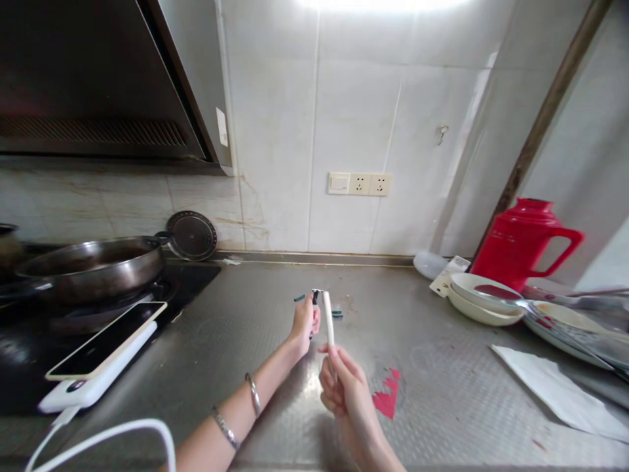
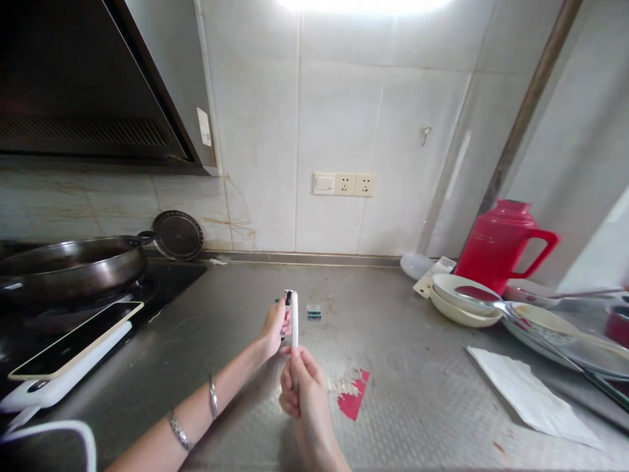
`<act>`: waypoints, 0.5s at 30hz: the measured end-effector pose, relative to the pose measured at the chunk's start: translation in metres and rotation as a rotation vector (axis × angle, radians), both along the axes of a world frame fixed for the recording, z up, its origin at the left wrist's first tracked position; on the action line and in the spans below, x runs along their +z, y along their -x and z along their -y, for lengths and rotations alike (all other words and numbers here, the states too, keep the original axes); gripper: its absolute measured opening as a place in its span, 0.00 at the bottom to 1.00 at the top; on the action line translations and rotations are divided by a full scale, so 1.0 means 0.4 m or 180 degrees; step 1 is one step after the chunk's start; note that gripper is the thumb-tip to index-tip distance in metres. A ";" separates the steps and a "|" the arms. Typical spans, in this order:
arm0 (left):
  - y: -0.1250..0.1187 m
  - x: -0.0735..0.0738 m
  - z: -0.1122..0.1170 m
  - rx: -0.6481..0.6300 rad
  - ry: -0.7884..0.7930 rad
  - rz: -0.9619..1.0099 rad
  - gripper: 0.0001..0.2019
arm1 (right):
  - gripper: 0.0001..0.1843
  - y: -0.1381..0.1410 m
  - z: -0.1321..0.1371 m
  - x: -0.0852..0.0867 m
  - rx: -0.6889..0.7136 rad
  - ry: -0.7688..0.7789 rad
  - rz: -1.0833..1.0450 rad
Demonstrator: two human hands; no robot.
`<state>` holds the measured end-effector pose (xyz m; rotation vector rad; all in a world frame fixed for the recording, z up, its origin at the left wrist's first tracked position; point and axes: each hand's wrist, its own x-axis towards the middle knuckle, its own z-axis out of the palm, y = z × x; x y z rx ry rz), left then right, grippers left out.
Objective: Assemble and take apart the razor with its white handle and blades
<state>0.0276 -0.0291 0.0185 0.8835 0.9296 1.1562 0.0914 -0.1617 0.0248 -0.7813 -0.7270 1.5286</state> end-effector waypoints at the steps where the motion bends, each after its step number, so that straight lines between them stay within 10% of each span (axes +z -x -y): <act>1: 0.002 -0.002 -0.003 -0.0072 0.0077 0.0038 0.25 | 0.20 -0.011 -0.010 0.017 -0.0228 -0.0197 0.0103; 9: 0.004 0.015 -0.011 -0.0600 0.0880 0.0494 0.21 | 0.24 -0.153 -0.238 0.186 -0.1281 -0.1730 0.2098; 15: 0.005 0.017 -0.010 -0.0211 0.0854 0.0710 0.16 | 0.34 -0.241 -0.397 0.104 -0.0893 -0.1472 0.4013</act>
